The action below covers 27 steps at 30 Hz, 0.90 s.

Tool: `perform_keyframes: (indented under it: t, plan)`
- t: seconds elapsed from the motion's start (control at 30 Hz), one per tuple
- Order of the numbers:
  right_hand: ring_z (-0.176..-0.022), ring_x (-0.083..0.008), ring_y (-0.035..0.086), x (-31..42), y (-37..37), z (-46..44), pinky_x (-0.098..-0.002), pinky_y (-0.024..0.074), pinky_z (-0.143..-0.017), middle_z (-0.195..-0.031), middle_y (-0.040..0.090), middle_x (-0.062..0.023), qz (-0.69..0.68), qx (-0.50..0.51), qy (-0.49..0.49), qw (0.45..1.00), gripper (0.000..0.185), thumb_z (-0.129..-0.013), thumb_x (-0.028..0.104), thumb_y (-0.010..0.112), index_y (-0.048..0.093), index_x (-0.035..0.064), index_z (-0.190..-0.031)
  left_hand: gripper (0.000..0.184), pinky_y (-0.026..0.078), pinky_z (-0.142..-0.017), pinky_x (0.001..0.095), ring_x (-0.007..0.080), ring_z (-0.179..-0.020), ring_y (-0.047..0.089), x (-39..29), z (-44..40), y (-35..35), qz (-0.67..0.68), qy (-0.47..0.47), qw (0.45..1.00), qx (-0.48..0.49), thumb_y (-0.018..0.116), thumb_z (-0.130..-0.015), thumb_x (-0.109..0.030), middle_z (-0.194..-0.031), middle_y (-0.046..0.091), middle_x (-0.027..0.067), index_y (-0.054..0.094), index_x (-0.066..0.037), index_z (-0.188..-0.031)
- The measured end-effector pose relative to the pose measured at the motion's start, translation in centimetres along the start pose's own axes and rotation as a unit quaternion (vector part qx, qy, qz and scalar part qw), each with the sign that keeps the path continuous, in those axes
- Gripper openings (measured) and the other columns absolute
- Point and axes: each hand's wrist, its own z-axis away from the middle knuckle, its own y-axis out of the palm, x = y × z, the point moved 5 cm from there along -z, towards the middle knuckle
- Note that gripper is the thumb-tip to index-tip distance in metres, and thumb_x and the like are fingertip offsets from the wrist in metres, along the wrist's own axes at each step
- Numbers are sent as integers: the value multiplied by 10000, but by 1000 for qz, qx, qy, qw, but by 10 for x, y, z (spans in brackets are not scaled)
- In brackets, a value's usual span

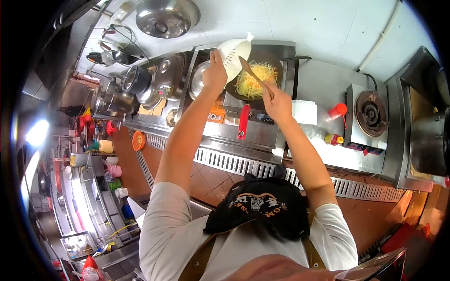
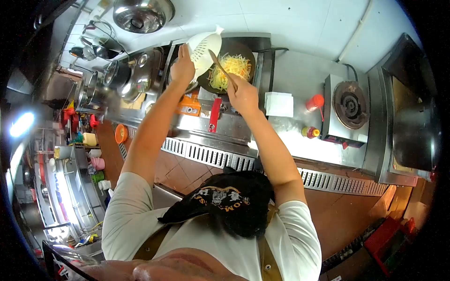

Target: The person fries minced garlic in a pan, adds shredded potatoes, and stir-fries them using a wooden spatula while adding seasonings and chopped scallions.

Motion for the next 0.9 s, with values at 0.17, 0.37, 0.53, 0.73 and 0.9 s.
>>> perform_keyframes:
  t: [0.17, 0.37, 0.53, 0.73, 0.9]
  plan:
    - [-671, -353, 618, -18, 27, -6, -422, 492, -611, -724, 622, -178, 23, 19, -27, 999, 223, -860, 177, 575, 629, 88, -1057, 657, 526, -691, 451, 377, -854, 648, -8, 5, 16, -81, 77, 993, 34, 456, -823, -101, -1494, 255, 151, 213, -49, -1431]
    - [-665, -358, 615, -21, 32, -7, -422, 494, -585, -732, 623, -182, 31, 47, -10, 998, 203, -858, 181, 578, 633, 92, -1032, 660, 524, -718, 451, 379, -866, 648, 2, 0, 30, -42, 4, 997, 57, 438, -830, -113, -1508, 242, 113, 191, -59, -1440]
    - [-696, -362, 622, -18, 31, -7, -423, 500, -603, -755, 632, -191, -1, 42, -11, 999, 224, -847, 177, 589, 629, 104, -1055, 639, 503, -782, 461, 382, -897, 639, 10, 0, 23, -12, -23, 999, 29, 413, -843, -137, -1484, 288, 126, 200, -100, -1444]
    - [-717, -370, 625, -24, 33, -9, -415, 507, -623, -783, 640, -190, 17, 65, 8, 998, 221, -858, 200, 585, 631, 118, -1059, 631, 472, -823, 490, 402, -972, 603, 26, 4, 11, 57, -43, 997, -20, 426, -820, -128, -1390, 428, 126, 244, -92, -1422]
    - [-781, -369, 633, -12, 0, -8, -412, 508, -688, -830, 661, -169, -4, 46, 31, 998, 265, -890, 236, 548, 616, 139, -1127, 529, 513, -739, 451, 374, -883, 641, 114, 28, 7, 213, -180, 948, -153, 454, -805, -96, -1103, 624, 188, 401, -85, -1331]
